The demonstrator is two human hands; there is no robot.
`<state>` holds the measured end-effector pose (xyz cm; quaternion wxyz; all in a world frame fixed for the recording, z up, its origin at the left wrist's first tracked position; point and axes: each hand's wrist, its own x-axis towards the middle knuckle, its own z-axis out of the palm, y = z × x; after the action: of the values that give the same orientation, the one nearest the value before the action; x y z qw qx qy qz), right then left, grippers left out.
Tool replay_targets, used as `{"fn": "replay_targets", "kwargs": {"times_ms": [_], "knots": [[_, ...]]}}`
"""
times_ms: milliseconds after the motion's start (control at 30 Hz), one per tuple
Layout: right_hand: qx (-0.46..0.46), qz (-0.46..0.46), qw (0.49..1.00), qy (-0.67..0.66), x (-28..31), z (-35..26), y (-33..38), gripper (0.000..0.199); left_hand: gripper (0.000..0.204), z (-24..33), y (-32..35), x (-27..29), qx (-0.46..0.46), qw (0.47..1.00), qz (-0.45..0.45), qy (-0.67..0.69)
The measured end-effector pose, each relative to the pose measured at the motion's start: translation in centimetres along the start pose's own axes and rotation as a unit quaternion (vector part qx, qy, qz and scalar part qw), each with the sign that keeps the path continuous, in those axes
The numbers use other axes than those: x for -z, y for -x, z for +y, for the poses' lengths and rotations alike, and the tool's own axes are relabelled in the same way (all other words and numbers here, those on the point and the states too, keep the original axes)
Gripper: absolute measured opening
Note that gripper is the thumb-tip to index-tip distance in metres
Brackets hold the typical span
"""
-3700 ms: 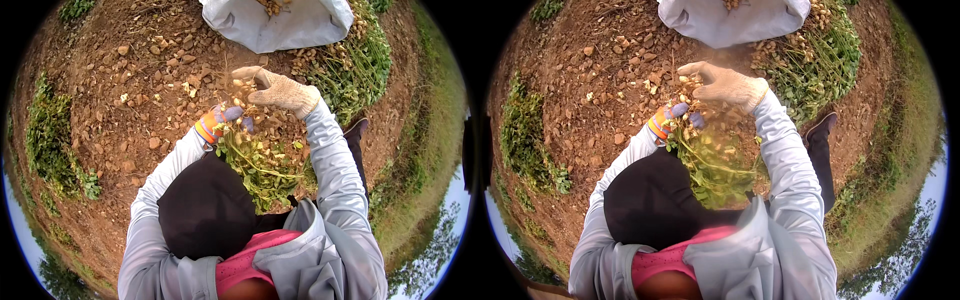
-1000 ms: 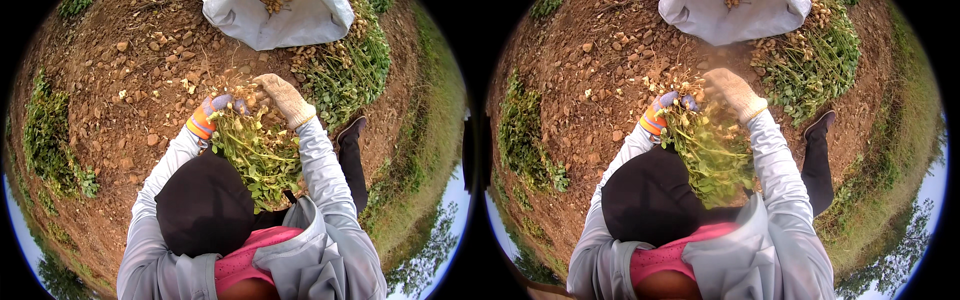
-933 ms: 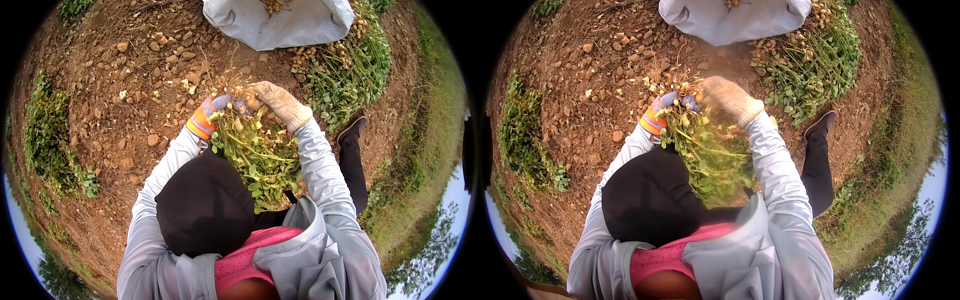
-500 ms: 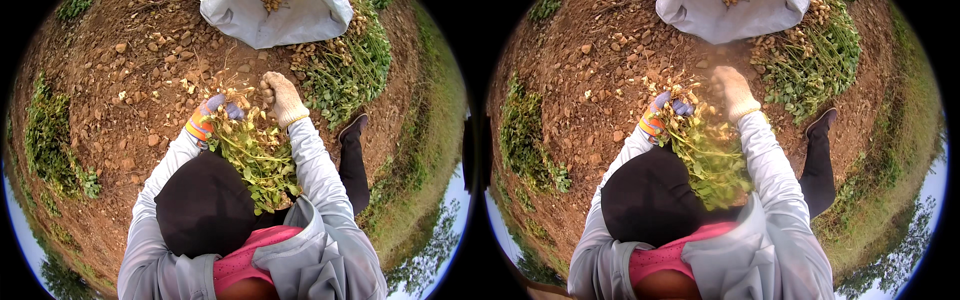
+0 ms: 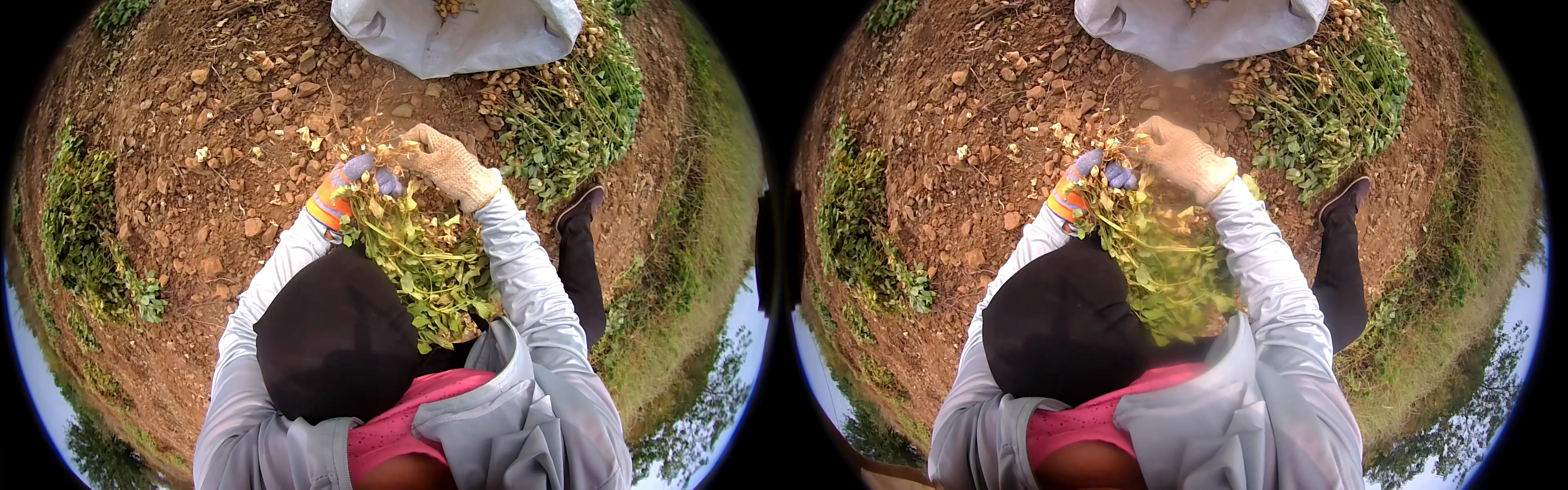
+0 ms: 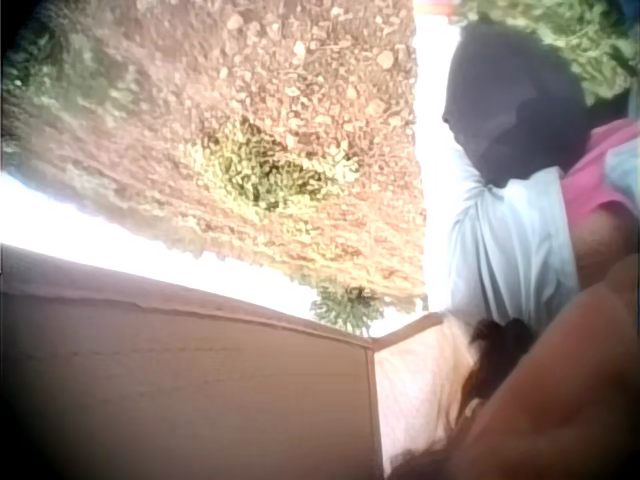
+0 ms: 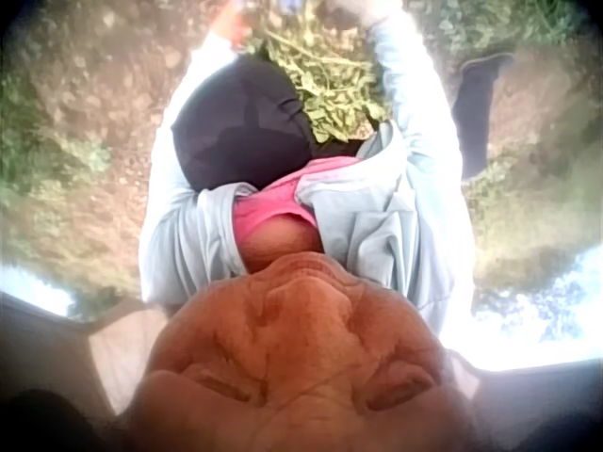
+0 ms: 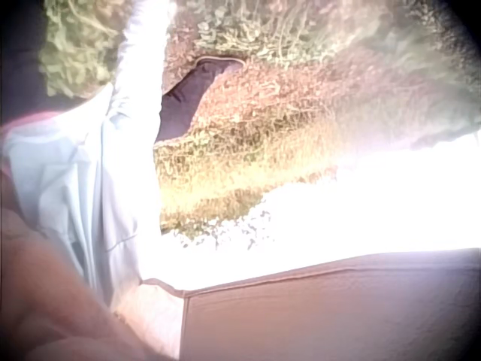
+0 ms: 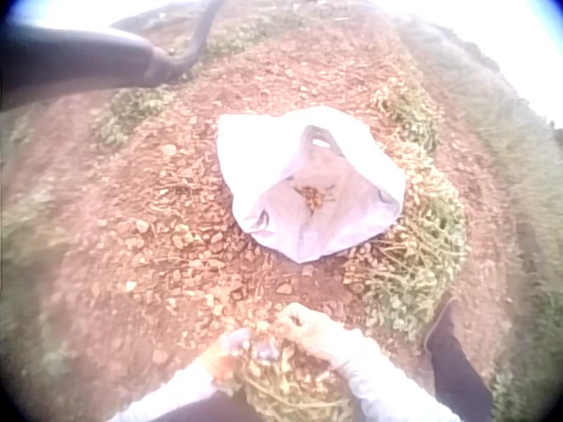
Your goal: The person opens a large white sack and pours harvested peanuts onto the ground. They then sit on a small wooden stool and manually pull the peanut pods off the green stems, placing the pods into the sack.
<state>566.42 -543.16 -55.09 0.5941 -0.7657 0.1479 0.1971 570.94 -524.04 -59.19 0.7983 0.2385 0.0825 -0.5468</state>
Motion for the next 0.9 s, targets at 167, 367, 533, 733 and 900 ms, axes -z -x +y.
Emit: {"fn": "replay_targets", "kwargs": {"times_ms": [167,367,533,733,900], "knots": [[-0.039,-0.008,0.998,0.042,0.3,1.1,-0.6,0.021,0.031,-0.6,-0.3,1.5,0.010,1.000,-0.010,0.006],[-0.139,-0.047,0.988,0.037,4.6,3.7,0.2,0.026,0.035,0.5,1.1,1.4,-0.012,0.996,0.082,0.034],[-0.247,0.002,0.956,-0.159,6.1,2.0,-1.2,0.030,0.033,-0.1,0.3,2.1,-0.026,0.998,-0.053,0.019],[-0.102,0.148,0.914,-0.363,9.0,-2.4,-3.9,0.057,0.035,0.5,-0.8,1.6,-0.001,0.977,-0.032,-0.210],[-0.134,0.045,0.981,-0.131,3.8,-6.2,-0.4,0.024,0.036,0.5,-1.1,2.1,-0.007,0.970,-0.004,-0.243]]}}
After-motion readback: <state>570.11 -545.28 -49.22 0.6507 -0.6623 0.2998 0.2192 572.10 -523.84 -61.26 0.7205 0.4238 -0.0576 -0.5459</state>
